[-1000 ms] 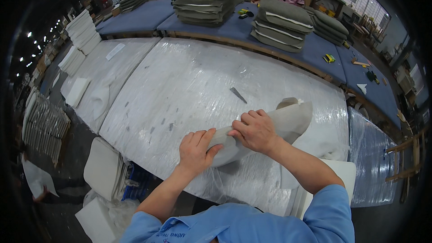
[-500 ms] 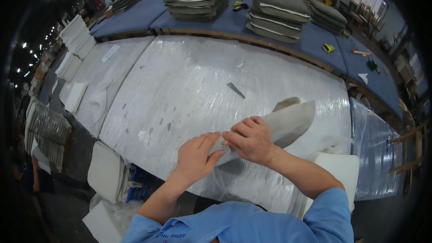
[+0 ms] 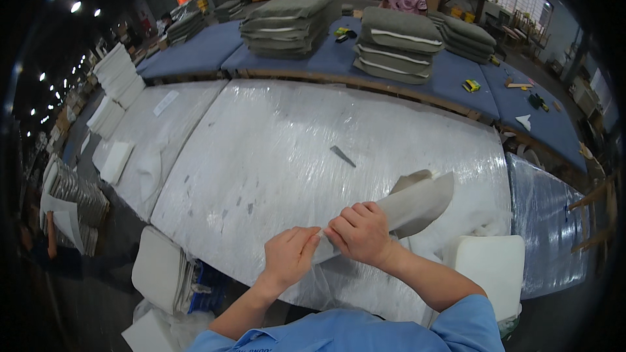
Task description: The person inserts a rectangular foam block into a fabric pillow cover, repeatedly adjusting and smoothing the cover to fit the foam. The person handles the foam and cover by hand and works at a large table in a factory setting.
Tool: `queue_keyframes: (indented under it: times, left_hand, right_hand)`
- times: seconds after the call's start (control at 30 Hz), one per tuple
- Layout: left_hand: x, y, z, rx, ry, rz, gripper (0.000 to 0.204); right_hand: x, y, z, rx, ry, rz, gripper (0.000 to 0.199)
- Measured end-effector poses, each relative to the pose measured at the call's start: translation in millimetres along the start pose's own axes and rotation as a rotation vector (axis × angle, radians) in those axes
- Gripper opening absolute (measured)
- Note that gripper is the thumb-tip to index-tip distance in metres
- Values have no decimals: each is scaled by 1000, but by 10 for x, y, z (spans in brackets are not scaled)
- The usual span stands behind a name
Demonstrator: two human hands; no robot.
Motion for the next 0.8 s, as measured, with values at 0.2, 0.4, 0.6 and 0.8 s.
queue_keyframes:
  times: [0.2, 0.4, 0.6, 0.8]
  left_hand:
    - [86, 38, -80, 18, 40, 26, 17]
    - [175, 19, -219, 28, 38, 32, 16]
    - [154, 87, -294, 46, 103, 46, 16]
    - [208, 136, -338, 60, 105, 26, 15]
  right_hand:
    - [35, -425, -47, 94, 104, 236, 17]
    - [-423, -2636, 62, 574, -216, 157, 39]
    - [-698, -3461, -103, 627, -334, -72, 42]
    - [-800, -3971, -373, 650, -257, -275, 45]
Point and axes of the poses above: each hand's wrist, its own z-axis towards the middle knuckle, its own y-axis out of the palm, x = y × z, the point moved 8 cm from there along z, towards the middle knuckle, and after that the axes turned 6 degrees about -x, right-handed, at the moved point
